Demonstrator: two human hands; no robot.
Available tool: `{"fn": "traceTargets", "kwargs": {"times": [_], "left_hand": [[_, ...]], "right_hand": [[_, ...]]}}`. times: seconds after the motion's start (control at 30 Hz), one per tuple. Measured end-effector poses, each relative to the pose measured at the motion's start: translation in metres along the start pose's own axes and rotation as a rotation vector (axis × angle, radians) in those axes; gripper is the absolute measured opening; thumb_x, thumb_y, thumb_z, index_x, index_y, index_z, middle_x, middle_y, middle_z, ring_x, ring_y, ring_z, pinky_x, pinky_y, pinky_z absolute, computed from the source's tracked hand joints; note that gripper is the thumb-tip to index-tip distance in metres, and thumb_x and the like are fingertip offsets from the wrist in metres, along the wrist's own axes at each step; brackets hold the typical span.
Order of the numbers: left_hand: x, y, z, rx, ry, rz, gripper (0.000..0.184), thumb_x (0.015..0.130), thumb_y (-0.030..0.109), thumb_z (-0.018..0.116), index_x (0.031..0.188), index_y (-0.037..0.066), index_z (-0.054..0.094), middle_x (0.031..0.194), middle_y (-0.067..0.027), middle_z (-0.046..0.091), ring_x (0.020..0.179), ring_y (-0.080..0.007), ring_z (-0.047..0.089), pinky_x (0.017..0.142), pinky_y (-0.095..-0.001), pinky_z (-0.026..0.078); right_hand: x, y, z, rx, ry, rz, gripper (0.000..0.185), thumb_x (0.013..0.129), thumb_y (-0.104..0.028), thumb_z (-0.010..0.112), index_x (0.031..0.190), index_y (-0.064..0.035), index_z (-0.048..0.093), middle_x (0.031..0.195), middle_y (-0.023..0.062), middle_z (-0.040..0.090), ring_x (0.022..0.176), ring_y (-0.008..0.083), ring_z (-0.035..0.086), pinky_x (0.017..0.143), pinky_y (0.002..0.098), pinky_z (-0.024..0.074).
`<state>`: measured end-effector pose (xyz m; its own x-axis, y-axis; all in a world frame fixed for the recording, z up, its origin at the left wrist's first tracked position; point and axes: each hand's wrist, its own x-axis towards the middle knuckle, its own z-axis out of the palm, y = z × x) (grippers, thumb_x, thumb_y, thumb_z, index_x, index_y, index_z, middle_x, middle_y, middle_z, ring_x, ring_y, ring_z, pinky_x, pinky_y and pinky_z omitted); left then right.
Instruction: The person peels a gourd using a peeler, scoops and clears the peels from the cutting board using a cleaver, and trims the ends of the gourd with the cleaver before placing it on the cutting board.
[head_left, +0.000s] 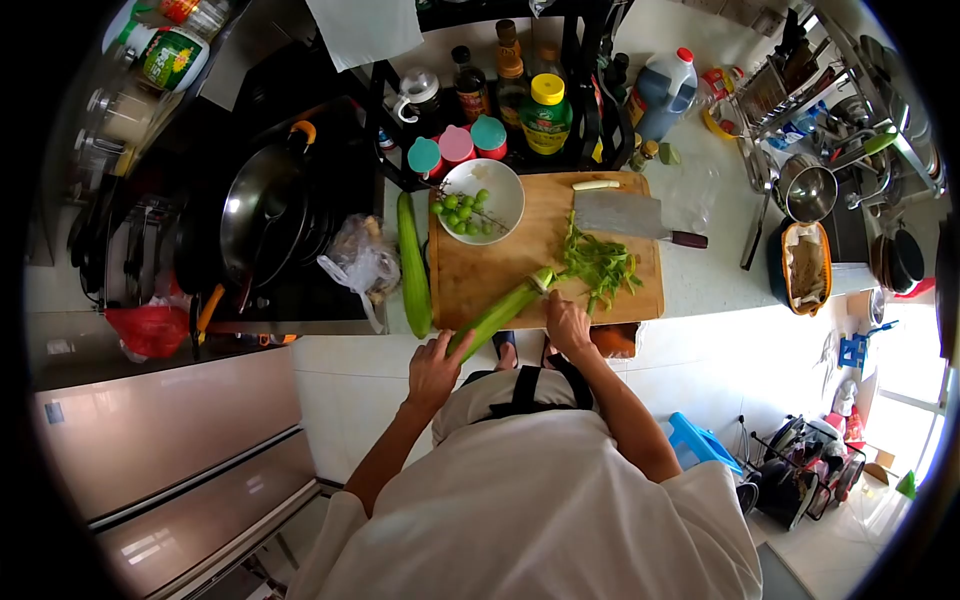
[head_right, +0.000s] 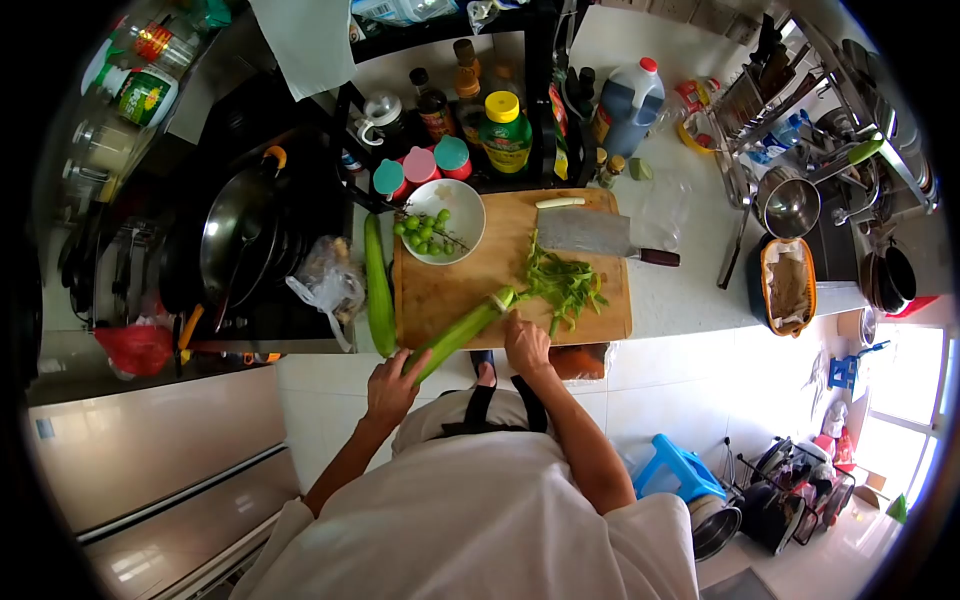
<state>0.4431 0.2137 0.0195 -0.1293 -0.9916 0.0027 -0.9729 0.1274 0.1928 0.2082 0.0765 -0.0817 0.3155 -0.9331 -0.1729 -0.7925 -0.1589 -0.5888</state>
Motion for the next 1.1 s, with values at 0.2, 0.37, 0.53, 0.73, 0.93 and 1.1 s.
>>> {"fn": "traceTargets", "kwargs": {"times": [0.2,0.37,0.53,0.73,0.93,1.1], "left_hand": [[-0.001,0.003,0.001,-0.156,-0.090,-0.133,0.078,0.069,0.011,0.074,0.140,0.016,0.042,0.109,-0.0123,0.056,0.088,-0.0294,0.059,0.072,-0.0420,0.048],[-0.002,-0.011,0.028,-0.394,-0.252,-0.257,0.083,0.068,0.022,0.079,0.140,0.010,0.040,0.108,-0.0171,0.061,0.096,-0.0337,0.059,0.080,-0.0429,0.048],[0.020,-0.021,0.011,-0.684,-0.567,-0.348,0.091,0.064,0.036,0.083,0.139,0.007,0.039,0.118,-0.0194,0.060,0.108,-0.0332,0.058,0.089,-0.0387,0.048],[0.038,-0.023,0.005,-0.932,-0.603,-0.292,0.076,0.073,0.035,0.079,0.132,0.003,0.044,0.116,-0.0176,0.060,0.105,-0.0280,0.060,0.091,-0.0373,0.047],[0.083,-0.014,0.019,-1.969,-0.962,-0.875,0.052,0.095,0.039,0.049,0.132,0.004,0.042,0.093,-0.0136,0.062,0.082,-0.0216,0.062,0.074,-0.0323,0.051],[0.106,-0.010,0.051,-1.953,-0.844,-0.709,0.049,0.093,0.034,0.054,0.132,0.008,0.040,0.098,-0.0094,0.052,0.070,-0.0199,0.054,0.058,-0.0299,0.047]], "right_hand": [[0.019,0.029,-0.017,0.107,0.188,0.105,0.028,0.093,-0.031,0.052,0.095,-0.0037,0.056,0.061,0.0209,0.058,0.054,0.0404,0.057,0.050,0.0494,0.0436],[0.006,-0.009,-0.007,0.659,-0.169,0.426,0.042,0.089,-0.040,0.062,0.073,-0.0005,0.059,0.054,0.0063,0.053,0.041,0.0194,0.049,0.040,0.0353,0.0364],[-0.001,-0.034,0.003,0.921,-0.380,0.524,0.047,0.086,-0.043,0.067,0.062,-0.0100,0.045,0.052,-0.0042,0.038,0.041,0.0068,0.034,0.037,0.0268,0.0229],[0.007,-0.037,0.007,1.365,-0.539,0.732,0.046,0.088,-0.038,0.066,0.059,-0.0167,0.037,0.050,-0.0078,0.029,0.039,0.0052,0.024,0.037,0.0247,0.0166],[0.012,-0.039,0.000,1.774,-0.648,0.675,0.042,0.092,-0.038,0.061,0.063,-0.0175,0.040,0.050,-0.0082,0.028,0.039,0.0049,0.023,0.036,0.0231,0.0166],[0.007,-0.047,-0.028,1.496,-0.500,0.630,0.036,0.098,-0.040,0.050,0.073,-0.0135,0.047,0.054,-0.0069,0.030,0.043,0.0059,0.026,0.040,0.0247,0.0224]]}}
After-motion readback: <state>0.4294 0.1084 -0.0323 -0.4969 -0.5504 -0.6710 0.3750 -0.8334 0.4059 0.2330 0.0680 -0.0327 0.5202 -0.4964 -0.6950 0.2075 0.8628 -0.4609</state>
